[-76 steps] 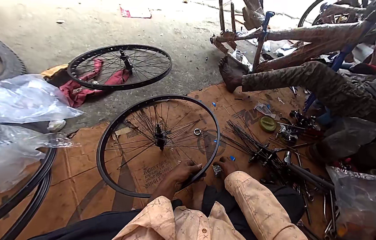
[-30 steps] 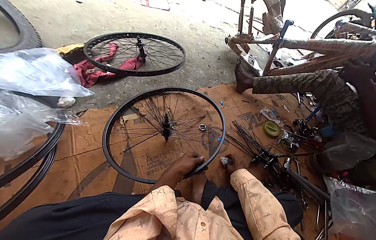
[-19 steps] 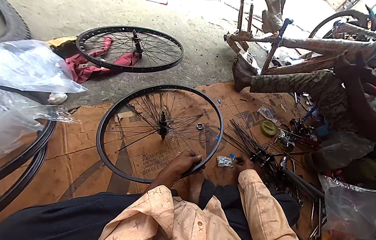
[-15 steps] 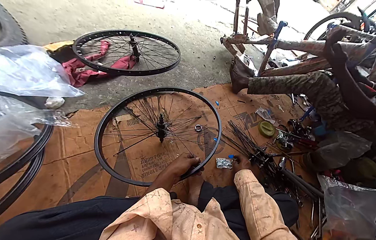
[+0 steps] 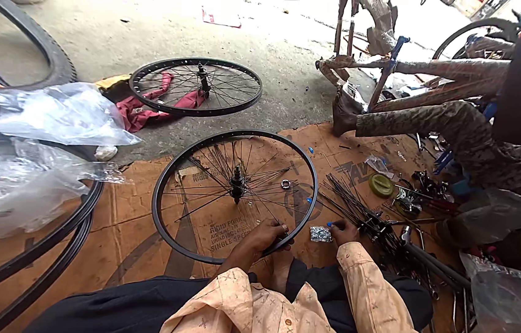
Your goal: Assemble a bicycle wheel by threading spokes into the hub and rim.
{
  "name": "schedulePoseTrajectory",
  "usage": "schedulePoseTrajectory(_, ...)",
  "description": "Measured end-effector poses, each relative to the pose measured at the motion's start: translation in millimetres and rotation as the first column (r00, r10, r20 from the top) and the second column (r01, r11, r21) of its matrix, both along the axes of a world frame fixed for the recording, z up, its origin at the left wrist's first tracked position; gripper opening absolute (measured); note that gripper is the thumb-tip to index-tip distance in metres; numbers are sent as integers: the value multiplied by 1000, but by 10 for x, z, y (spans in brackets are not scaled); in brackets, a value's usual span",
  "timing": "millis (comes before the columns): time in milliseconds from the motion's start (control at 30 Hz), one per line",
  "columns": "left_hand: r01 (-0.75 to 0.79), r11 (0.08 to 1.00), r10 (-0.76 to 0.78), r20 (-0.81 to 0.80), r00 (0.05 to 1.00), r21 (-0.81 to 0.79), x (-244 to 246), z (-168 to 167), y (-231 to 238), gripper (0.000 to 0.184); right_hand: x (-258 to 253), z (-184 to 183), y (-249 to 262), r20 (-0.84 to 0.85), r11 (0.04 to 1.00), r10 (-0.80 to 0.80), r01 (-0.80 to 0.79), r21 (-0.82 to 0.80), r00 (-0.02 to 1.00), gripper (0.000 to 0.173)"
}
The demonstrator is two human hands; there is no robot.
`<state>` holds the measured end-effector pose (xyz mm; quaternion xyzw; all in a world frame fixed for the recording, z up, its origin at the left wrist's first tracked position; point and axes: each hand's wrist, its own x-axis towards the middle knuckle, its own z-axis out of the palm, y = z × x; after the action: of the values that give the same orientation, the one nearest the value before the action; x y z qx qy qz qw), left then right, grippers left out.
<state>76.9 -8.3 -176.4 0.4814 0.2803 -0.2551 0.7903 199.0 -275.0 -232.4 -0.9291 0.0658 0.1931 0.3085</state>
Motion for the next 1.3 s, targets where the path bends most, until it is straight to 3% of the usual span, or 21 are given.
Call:
schedulePoseTrajectory(67, -12, 1000, 12, -6, 1000, 8, -1, 5, -2, 22, -126, 83, 139, -23, 928, -87, 90, 362, 996, 17)
schedulePoseTrajectory(133, -28, 1000, 28, -22, 999, 9, 8, 28, -2, 23, -268, 188, 304, -34, 839, -81, 86, 537, 996, 17)
schedulePoseTrajectory(467, -122, 992, 124, -69, 990, 28, 3, 128, -12, 25, -412, 260, 622, 18, 679, -105, 58, 732, 994, 19)
schedulePoseTrajectory(700, -216, 976, 218, -76, 973, 28, 13, 109, -56, 23, -325, 262, 743, 92, 677, -65, -24, 736, 994, 21)
schedulePoseTrajectory(1067, -207, 978, 208, -37, 977, 26, 5, 102, -58, 22, -235, 175, 848, 184, 676, -50, -103, 730, 982, 18)
schedulePoseTrajectory(1300, -202, 979, 202, -27, 979, 26, 0, 89, -53, 21, -221, 245, 851, 93, 703, -57, -26, 710, 994, 13)
